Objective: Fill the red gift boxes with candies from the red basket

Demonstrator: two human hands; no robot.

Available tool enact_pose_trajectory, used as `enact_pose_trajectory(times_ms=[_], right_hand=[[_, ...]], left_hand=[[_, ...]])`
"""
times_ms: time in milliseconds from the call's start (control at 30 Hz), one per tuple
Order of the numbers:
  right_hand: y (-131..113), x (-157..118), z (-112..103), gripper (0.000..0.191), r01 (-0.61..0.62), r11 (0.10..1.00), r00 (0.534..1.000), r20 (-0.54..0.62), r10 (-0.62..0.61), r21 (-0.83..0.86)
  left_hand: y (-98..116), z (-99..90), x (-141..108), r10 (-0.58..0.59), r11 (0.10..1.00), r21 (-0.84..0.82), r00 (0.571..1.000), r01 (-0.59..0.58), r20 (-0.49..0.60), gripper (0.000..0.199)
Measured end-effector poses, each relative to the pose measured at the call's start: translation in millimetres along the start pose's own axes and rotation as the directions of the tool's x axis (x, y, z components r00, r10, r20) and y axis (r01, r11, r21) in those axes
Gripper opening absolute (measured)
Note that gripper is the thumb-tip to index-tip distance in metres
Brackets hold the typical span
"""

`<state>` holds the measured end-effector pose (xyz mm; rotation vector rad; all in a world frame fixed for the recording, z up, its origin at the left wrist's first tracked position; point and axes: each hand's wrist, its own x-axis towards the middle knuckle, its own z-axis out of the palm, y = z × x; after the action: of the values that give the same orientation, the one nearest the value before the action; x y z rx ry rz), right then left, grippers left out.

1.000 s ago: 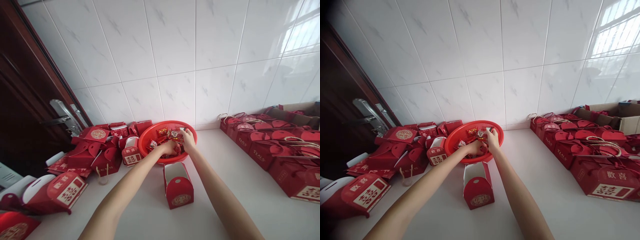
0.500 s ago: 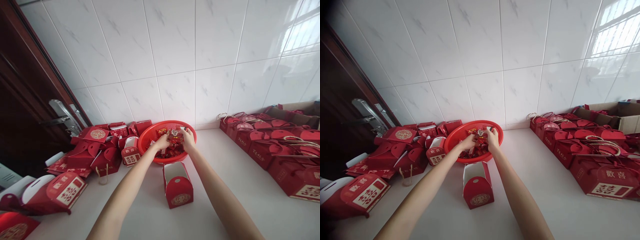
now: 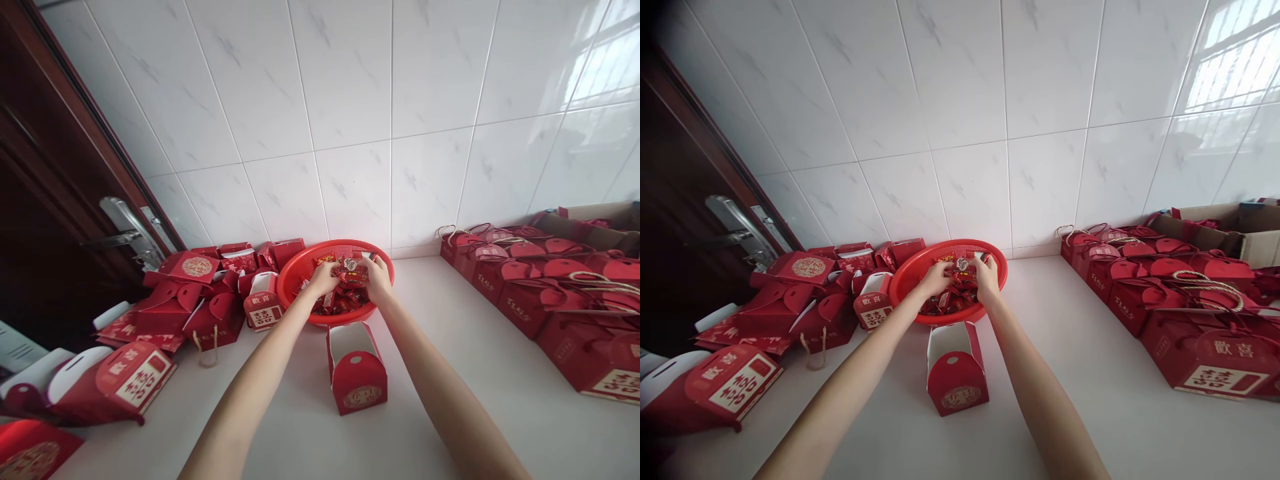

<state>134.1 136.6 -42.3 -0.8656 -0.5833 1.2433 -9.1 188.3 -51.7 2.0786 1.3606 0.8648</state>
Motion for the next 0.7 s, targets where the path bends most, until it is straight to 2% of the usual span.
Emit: enact_pose_trajectory(times_ms=[200, 433, 533, 700], right_hand=[[2, 1, -1, 0.025, -0.007, 1.000, 1.000, 0.007, 0.007, -0.006], [3, 2, -1, 0.024, 0.009, 1.000, 1.000, 0.009, -0.009, -0.007], [3, 2, -1, 0.025, 0.019, 1.000, 1.000, 0.005, -0.019, -0.006], [0, 1, -3, 0.025, 0.036, 0.999, 0.999, 0.033, -0.037, 0.032]], left_hand=[[2, -3.9, 0, -0.052, 0.999, 0.001, 0.989, 0.053, -0.140, 0.053], [5, -4.5, -1, -0.073, 0.996, -0.071, 0.972, 0.059, -0.222, 0.047], [8, -4.8, -1, -0.065, 0.991, -0.126, 0.963, 0.033, -0.263, 0.040], [20, -10.0, -7, -0.028, 0.967, -0.246, 0.935, -0.064, -0.354, 0.041]])
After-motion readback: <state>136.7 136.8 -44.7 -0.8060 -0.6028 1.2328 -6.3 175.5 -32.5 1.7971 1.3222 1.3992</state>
